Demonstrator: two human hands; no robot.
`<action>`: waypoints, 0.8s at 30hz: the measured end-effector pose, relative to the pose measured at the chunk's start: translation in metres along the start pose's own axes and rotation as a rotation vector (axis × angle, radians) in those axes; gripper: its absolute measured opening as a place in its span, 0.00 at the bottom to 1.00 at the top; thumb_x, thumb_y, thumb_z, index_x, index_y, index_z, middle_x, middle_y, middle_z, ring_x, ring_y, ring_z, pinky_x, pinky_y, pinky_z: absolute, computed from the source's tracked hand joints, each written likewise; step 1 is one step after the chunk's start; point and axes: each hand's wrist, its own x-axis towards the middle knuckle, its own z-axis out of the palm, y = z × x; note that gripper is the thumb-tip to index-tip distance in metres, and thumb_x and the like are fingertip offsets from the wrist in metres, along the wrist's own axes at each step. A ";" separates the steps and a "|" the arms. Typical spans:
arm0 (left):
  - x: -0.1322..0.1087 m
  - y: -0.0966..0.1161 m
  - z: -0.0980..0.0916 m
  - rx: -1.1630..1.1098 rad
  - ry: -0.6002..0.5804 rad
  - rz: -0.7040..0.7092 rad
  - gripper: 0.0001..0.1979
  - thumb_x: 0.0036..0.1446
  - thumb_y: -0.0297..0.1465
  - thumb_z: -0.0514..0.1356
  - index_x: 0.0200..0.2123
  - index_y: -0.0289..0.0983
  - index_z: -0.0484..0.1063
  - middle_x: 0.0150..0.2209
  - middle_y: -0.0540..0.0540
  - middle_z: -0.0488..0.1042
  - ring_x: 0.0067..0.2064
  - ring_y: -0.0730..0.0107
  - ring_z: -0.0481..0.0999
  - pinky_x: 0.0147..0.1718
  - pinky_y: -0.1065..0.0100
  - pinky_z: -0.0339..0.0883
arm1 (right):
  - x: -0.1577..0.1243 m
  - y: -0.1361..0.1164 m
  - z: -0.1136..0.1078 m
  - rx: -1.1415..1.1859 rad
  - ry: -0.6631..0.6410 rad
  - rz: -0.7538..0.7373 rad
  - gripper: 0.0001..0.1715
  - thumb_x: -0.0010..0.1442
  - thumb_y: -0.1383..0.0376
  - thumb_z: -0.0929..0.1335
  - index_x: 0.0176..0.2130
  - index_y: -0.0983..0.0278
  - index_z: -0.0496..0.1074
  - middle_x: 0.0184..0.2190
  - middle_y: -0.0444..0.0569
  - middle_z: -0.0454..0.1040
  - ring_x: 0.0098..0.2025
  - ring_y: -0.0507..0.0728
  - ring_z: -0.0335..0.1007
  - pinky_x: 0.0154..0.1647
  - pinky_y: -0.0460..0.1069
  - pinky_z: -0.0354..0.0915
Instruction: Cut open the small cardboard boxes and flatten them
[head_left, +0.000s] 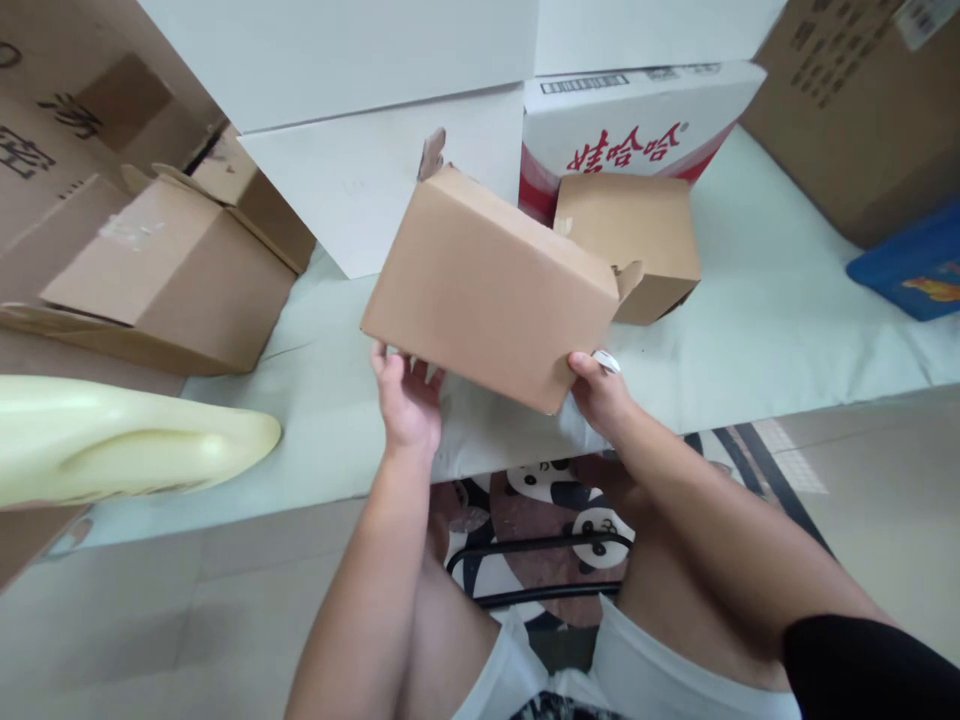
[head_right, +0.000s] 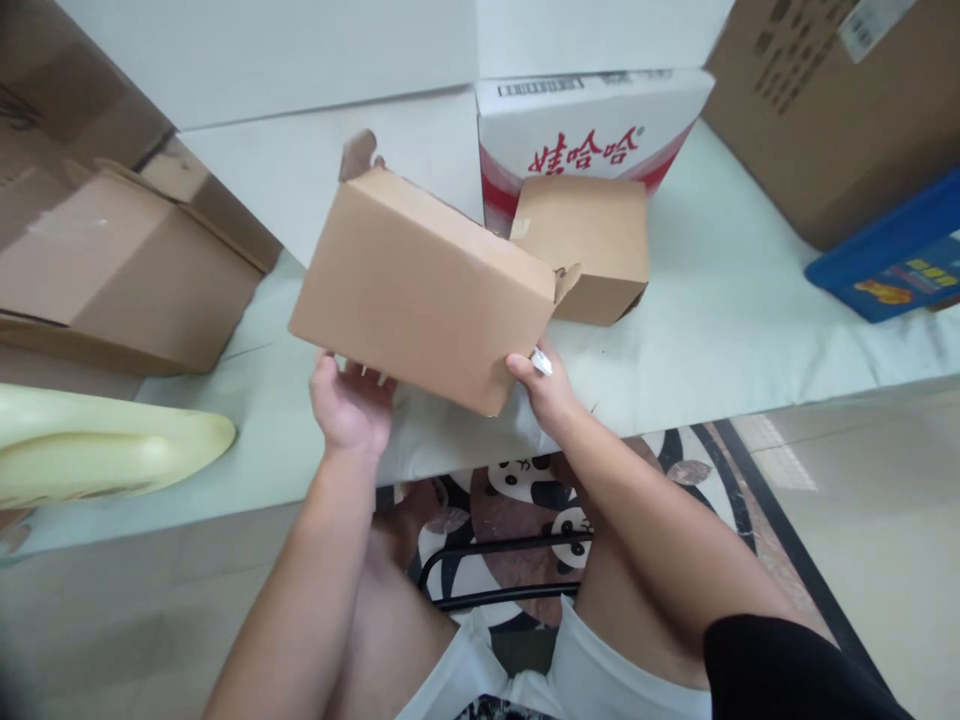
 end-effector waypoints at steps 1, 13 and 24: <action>0.004 0.005 -0.004 0.004 0.032 0.031 0.24 0.49 0.50 0.70 0.48 0.50 0.72 0.46 0.50 0.76 0.47 0.62 0.77 0.39 0.66 0.70 | 0.001 -0.001 -0.003 -0.015 -0.007 -0.018 0.42 0.43 0.39 0.77 0.51 0.56 0.72 0.53 0.53 0.80 0.60 0.70 0.74 0.66 0.66 0.66; 0.011 0.046 -0.022 0.095 -0.177 0.259 0.31 0.46 0.58 0.69 0.49 0.46 0.78 0.56 0.45 0.77 0.63 0.49 0.72 0.60 0.56 0.68 | -0.003 -0.018 -0.034 -0.404 -0.180 -0.349 0.48 0.45 0.33 0.74 0.56 0.54 0.68 0.52 0.53 0.75 0.58 0.71 0.70 0.63 0.67 0.66; 0.007 0.063 -0.017 0.131 -0.286 0.310 0.32 0.37 0.50 0.76 0.48 0.50 0.76 0.46 0.46 0.71 0.55 0.49 0.75 0.58 0.52 0.69 | -0.010 -0.029 -0.018 -0.534 -0.167 -0.376 0.55 0.44 0.27 0.70 0.59 0.54 0.63 0.59 0.58 0.71 0.64 0.75 0.68 0.66 0.68 0.63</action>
